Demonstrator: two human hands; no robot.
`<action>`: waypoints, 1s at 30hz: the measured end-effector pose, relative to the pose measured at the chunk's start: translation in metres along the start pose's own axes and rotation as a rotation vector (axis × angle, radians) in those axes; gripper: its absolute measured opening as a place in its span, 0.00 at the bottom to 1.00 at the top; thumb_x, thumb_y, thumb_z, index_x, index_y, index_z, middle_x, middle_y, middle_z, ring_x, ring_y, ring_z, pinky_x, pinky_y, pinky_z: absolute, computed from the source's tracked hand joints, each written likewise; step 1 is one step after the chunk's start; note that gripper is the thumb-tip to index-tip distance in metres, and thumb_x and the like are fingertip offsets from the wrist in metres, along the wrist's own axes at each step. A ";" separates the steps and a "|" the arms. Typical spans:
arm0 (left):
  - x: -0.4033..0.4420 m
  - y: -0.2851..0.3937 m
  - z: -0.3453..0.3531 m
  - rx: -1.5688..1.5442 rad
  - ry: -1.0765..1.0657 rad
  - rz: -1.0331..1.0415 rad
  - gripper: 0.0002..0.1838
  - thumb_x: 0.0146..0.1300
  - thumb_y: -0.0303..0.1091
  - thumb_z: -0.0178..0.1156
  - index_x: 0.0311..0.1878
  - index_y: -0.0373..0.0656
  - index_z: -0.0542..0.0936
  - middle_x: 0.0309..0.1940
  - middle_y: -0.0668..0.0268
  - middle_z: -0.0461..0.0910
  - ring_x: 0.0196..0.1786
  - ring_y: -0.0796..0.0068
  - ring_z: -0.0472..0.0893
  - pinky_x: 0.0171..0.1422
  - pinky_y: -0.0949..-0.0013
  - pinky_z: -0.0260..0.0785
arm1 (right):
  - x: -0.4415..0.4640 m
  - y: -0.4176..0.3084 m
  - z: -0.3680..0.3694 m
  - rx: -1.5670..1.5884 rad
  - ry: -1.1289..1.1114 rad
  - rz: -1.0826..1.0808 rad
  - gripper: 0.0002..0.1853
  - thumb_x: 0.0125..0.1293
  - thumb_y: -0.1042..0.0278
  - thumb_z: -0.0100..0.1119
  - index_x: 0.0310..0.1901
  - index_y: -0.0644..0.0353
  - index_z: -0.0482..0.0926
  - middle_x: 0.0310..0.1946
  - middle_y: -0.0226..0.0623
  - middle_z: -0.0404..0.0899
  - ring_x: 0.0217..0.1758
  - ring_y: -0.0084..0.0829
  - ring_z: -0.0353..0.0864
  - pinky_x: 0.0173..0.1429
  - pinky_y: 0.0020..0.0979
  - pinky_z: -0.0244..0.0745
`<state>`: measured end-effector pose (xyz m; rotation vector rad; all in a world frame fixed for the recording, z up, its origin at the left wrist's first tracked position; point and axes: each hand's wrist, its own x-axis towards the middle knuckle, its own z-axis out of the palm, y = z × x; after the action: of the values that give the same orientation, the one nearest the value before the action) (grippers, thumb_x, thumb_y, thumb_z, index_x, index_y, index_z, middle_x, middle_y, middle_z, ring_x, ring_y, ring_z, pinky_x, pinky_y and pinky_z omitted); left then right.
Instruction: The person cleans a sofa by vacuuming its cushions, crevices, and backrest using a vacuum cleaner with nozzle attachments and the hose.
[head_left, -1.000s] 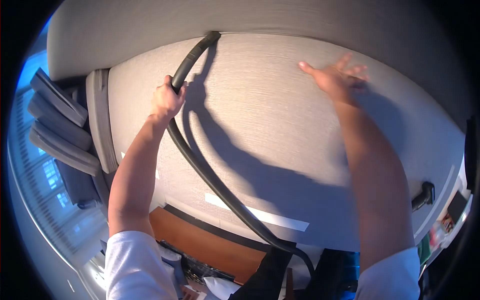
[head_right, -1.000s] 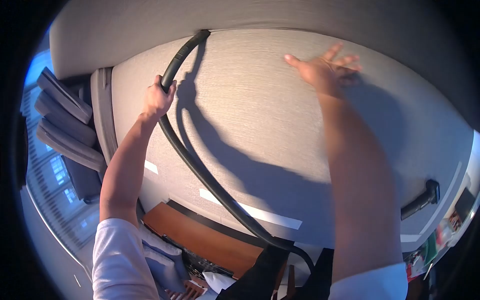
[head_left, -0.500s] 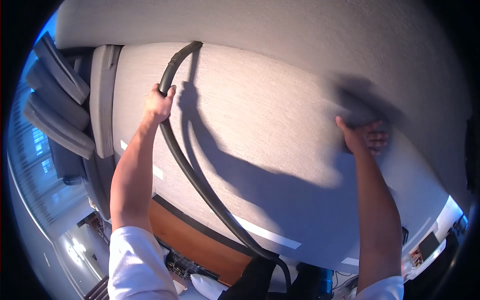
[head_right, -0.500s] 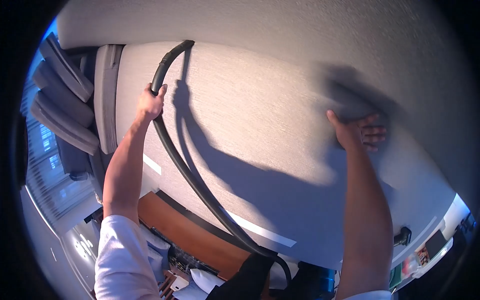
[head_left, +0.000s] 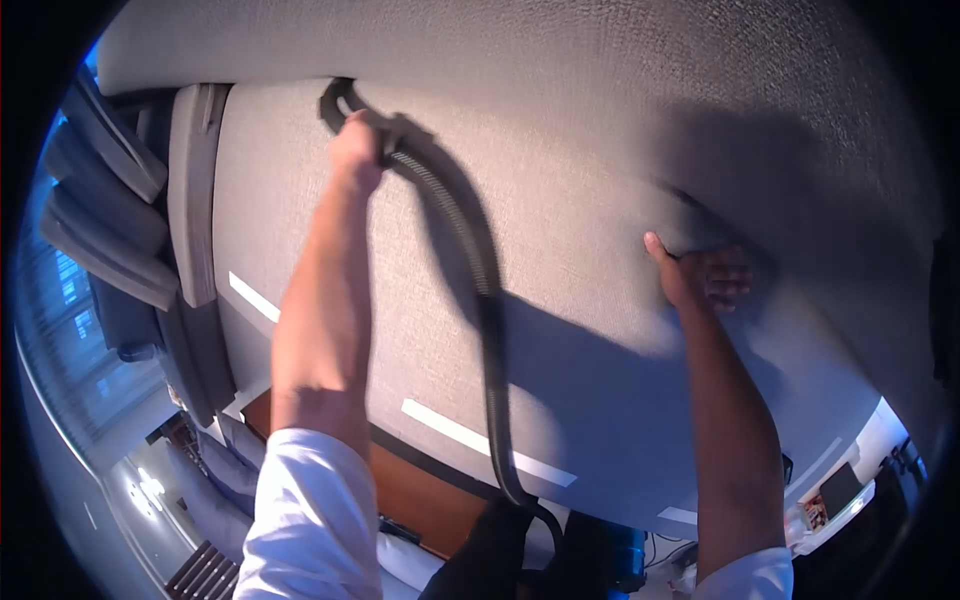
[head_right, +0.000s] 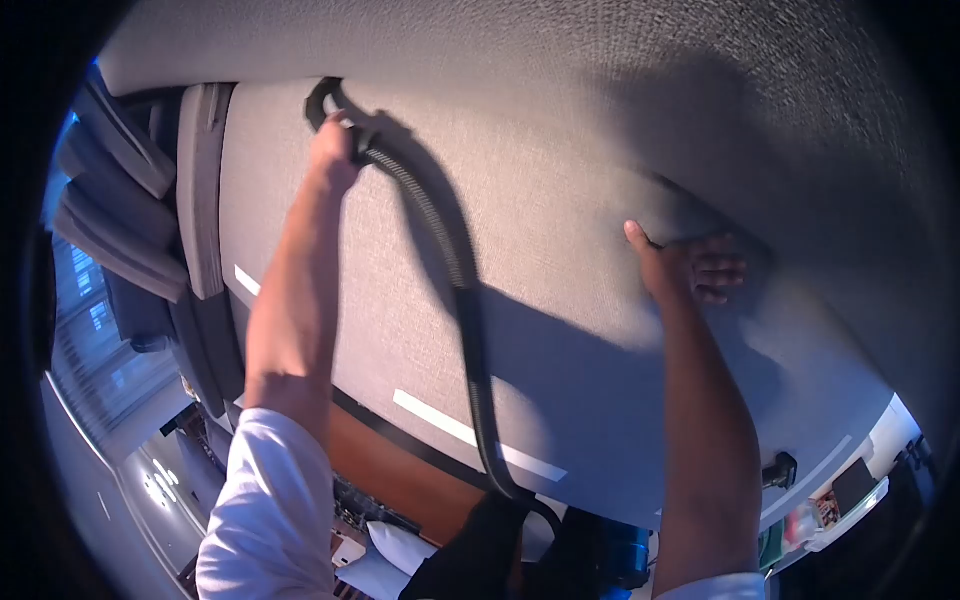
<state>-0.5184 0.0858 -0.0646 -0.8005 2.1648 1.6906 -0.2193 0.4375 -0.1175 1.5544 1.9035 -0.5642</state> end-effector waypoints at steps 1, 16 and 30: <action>0.007 -0.022 0.015 -0.161 0.000 -0.004 0.23 0.76 0.41 0.52 0.65 0.36 0.77 0.57 0.50 0.79 0.56 0.62 0.80 0.59 0.58 0.76 | -0.003 -0.001 0.001 0.011 0.011 -0.009 0.85 0.46 0.17 0.71 0.77 0.59 0.12 0.76 0.74 0.06 0.80 0.70 0.04 0.77 0.76 0.13; -0.283 -0.018 -0.089 0.442 -0.501 -0.053 0.32 0.64 0.43 0.73 0.62 0.34 0.70 0.39 0.61 0.82 0.43 0.70 0.85 0.51 0.63 0.80 | 0.006 0.007 0.004 -0.025 0.039 -0.088 0.84 0.45 0.08 0.61 0.78 0.56 0.12 0.77 0.70 0.06 0.80 0.71 0.05 0.76 0.78 0.17; -0.273 -0.064 -0.257 -0.165 0.153 0.171 0.27 0.66 0.34 0.65 0.60 0.41 0.61 0.37 0.57 0.75 0.35 0.63 0.84 0.37 0.61 0.79 | -0.022 -0.019 0.041 0.195 0.331 -0.150 0.74 0.55 0.15 0.60 0.83 0.57 0.28 0.81 0.66 0.17 0.85 0.63 0.12 0.79 0.74 0.21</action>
<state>-0.2318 -0.1013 0.1013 -0.8328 2.2741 1.9739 -0.2275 0.3902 -0.1332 1.7236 2.2860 -0.6013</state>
